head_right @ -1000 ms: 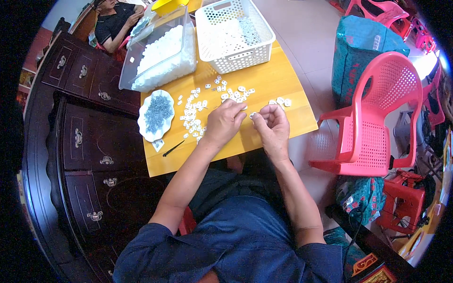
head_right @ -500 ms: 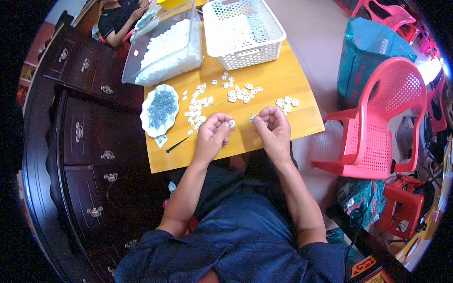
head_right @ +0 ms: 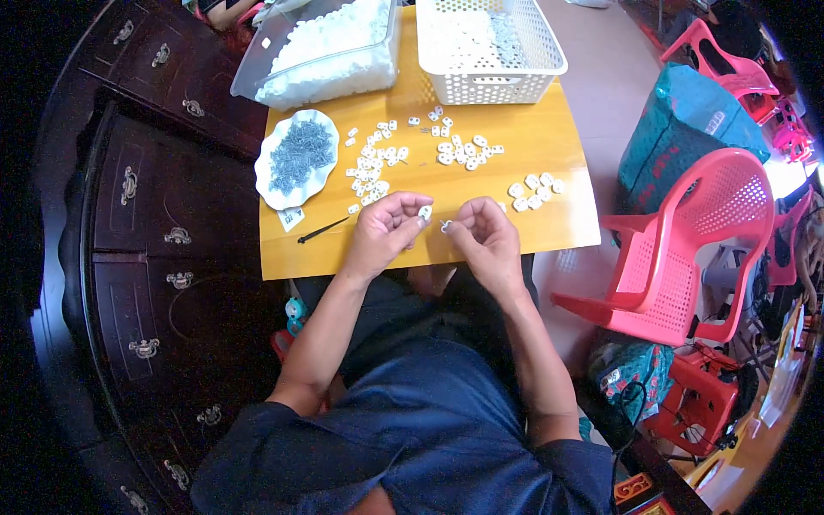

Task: Assembling small white plastic components by manually inserting metal clips.

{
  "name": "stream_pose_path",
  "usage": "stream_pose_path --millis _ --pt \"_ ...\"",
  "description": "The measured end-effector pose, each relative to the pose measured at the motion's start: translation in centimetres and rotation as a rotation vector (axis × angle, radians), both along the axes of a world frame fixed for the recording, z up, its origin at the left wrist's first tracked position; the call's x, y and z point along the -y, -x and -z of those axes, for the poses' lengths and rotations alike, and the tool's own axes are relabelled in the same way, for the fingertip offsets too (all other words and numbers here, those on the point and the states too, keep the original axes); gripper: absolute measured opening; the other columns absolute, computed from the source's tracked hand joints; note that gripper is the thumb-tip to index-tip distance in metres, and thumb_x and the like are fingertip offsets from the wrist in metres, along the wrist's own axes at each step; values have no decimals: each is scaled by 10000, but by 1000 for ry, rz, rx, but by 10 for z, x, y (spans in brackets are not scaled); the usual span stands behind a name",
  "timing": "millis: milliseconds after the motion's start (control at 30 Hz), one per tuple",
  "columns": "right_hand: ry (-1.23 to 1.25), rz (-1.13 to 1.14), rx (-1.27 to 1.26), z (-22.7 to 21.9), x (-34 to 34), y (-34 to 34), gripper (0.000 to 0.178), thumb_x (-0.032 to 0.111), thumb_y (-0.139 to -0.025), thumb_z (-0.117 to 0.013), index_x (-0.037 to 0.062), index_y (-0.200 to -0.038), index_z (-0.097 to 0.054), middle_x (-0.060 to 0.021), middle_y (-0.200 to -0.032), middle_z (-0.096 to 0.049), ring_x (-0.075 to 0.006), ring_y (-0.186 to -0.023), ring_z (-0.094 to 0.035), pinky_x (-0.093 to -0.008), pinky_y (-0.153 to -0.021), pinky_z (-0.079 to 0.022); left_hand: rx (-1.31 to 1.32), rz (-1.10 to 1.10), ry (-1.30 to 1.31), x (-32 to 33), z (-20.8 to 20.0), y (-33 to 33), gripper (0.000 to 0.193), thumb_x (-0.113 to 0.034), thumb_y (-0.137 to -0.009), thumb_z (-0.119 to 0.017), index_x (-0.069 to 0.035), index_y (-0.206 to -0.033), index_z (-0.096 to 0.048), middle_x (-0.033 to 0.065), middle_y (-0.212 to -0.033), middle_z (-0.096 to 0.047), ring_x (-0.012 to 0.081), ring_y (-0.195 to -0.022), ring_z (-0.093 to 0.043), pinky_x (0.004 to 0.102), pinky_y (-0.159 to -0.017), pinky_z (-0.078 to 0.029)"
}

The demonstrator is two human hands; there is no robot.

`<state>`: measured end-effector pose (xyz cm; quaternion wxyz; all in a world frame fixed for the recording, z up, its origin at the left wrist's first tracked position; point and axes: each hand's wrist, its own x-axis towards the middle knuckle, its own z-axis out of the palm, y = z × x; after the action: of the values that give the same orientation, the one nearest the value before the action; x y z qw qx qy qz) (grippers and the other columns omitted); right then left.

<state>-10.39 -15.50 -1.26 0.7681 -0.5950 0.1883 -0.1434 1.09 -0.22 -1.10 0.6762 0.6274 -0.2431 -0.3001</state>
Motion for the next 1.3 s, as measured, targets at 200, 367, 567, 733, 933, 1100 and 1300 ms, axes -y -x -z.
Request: stream_pose_path --millis 200,367,567,733,933,1100,1300 --pt "-10 -30 7 3 1 0 150 -1 -918 -667 39 -986 -540 32 -828 -595 -19 -730 -553 -173 -649 -453 41 32 -32 1 2 4 258 -24 -947 -634 4 -1204 -639 -15 -933 -666 -10 -712 -536 158 -609 -433" --pt "-13 -30 9 5 3 1 134 6 -911 -668 29 -975 -552 41 -819 -594 -7 -706 -538 -168 -617 -430 47 60 -45 3 2 5 264 -15 -954 -628 7 -1216 -638 -23 -937 -658 -10 -715 -528 155 -619 -425" --pt "18 -36 -3 6 4 1 130 9 -906 -669 32 -965 -555 45 -806 -591 -2 -705 -534 -167 -618 -433 46 78 -54 3 2 6 269 -24 -956 -633 2 -1223 -644 -24 -936 -660 -6 -722 -531 160 -624 -430" --pt "52 -45 -14 6 5 1 136 15 -907 -676 33 -963 -554 40 -812 -603 -5 -708 -540 -170 -624 -441 74 91 -62 3 6 7 262 -37 -950 -652 -4 -1210 -664 -27 -932 -663 11 -734 -545 172 -656 -451" --pt "18 -43 8 6 5 2 136 21 -915 -679 29 -980 -559 30 -818 -613 -15 -705 -552 -175 -625 -447 263 88 -82 4 -3 6 244 -22 -914 -683 -10 -1156 -705 -12 -916 -636 33 -785 -566 184 -689 -466" --pt "-12 -33 16 5 2 1 137 30 -918 -686 28 -989 -568 24 -826 -620 -21 -720 -561 -178 -640 -454 264 79 -85 2 -6 6 250 -16 -908 -682 -15 -1156 -707 -7 -898 -616 36 -772 -552 186 -678 -457" --pt "-58 -47 -7 3 1 1 135 38 -923 -692 29 -987 -573 21 -828 -628 -28 -739 -571 -186 -668 -467 305 98 -100 2 -11 6 250 -17 -906 -681 -24 -1155 -711 -5 -907 -629 36 -743 -549 188 -659 -453"
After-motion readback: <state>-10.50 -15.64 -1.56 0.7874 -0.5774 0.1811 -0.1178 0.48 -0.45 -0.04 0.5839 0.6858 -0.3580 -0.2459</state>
